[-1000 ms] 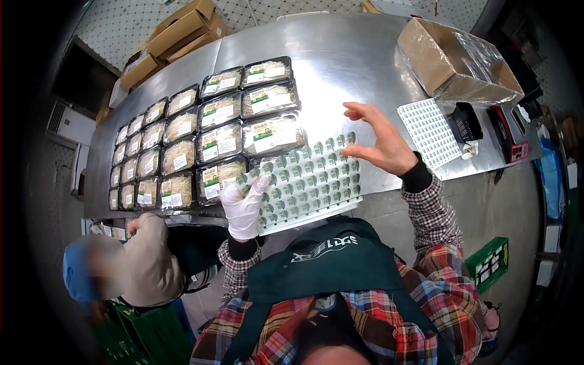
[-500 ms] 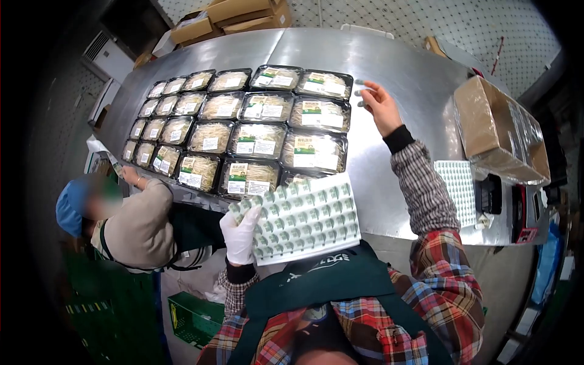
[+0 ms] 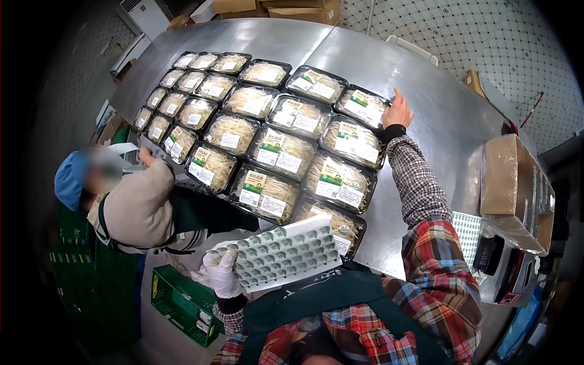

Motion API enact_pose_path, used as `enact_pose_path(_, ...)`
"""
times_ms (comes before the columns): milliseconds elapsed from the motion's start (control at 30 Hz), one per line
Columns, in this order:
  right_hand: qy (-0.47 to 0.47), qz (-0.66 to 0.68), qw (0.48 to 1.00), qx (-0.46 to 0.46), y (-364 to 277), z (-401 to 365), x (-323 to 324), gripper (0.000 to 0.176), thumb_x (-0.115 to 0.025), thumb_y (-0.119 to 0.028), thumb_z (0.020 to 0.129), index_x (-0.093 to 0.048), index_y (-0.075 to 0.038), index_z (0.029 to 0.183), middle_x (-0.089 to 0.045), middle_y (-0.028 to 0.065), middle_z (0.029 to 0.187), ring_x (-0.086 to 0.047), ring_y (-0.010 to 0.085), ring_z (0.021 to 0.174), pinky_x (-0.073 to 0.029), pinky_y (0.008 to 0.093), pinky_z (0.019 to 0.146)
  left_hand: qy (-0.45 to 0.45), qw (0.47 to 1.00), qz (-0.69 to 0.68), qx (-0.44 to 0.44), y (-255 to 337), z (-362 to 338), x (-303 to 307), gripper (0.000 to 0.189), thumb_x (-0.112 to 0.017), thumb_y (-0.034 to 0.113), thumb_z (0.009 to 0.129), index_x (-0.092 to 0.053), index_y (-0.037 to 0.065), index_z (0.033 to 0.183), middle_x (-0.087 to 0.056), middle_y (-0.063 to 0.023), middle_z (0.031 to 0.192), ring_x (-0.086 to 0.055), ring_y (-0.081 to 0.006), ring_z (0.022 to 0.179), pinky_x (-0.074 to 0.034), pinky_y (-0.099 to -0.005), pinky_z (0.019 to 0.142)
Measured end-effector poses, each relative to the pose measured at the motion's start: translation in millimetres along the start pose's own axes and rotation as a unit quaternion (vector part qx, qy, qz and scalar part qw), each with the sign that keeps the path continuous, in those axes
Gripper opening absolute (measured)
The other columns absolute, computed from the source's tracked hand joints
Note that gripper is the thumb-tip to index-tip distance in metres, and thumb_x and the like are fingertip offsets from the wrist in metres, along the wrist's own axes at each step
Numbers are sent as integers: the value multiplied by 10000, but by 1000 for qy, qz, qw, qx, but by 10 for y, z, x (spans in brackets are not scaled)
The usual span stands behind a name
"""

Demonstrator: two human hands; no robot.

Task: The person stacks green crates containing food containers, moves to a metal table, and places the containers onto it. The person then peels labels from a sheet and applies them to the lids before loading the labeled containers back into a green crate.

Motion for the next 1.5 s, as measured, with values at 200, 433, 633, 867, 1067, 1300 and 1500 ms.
enact_pose_path(200,-101,292,939,-149,-729,285,-764,579,-701,-302,700,-501,-56,1184,-695,63,869,-639,267,866,-434,399,866,7,1000,-15,9,16,-48,-87,168,-671,84,809,-641,-21,936,-667,-57,836,-612,-106,690,-490,-221,647)
enact_pose_path(433,-193,-18,977,-89,-1424,239,-1003,430,-605,-248,780,-476,-97,1161,-687,119,868,-639,279,883,-322,413,838,58,998,26,-4,125,-173,55,200,-681,93,797,-631,-27,949,-650,-43,811,-598,-97,710,-472,-212,661)
enact_pose_path(633,-81,91,991,-53,-1172,177,-825,225,-633,-181,733,-617,-61,922,-564,169,1016,-590,310,908,-457,410,765,87,996,-20,2,88,-90,362,197,-680,62,797,-629,-25,966,-647,-26,817,-602,-96,697,-480,-210,655)
enact_pose_path(867,-123,205,967,-85,-1491,-738,-610,203,-642,-288,716,-720,-101,701,-647,60,1036,-562,280,986,-439,431,850,-31,998,-5,57,86,429,343,188,-652,78,833,-637,-25,990,-675,-50,879,-624,-98,743,-491,-224,684)
enact_pose_path(1067,-149,-27,986,-70,-1813,-861,-445,292,-615,-233,803,-589,-55,1033,-546,114,1059,-551,291,1007,-412,447,834,-75,995,10,59,109,595,444,202,-628,75,853,-634,-26,1027,-678,-49,903,-625,-88,770,-495,-223,704)
enact_pose_path(1300,-456,465,750,114,-2679,-1433,354,294,-691,-215,821,-623,-23,1033,-661,47,903,-602,107,797,-491,256,734,-92,995,30,3,212,634,562,219,-643,154,870,-644,-25,995,-649,8,833,-538,-27,699,-430,-182,634)
enact_pose_path(1500,-416,317,743,419,-3364,-2439,1912,301,-694,-225,788,-618,-74,1037,-570,80,855,-578,245,787,-481,339,703,-146,989,30,11,202,590,378,178,-638,146,870,-657,-6,960,-640,21,781,-498,-19,657,-412,-202,575)
Point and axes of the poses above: each hand's wrist, its own z-axis towards the middle knuckle, its own x-axis out of the back of the hand, y = z × x, the point moved 8 cm from there along z, towards the middle knuckle
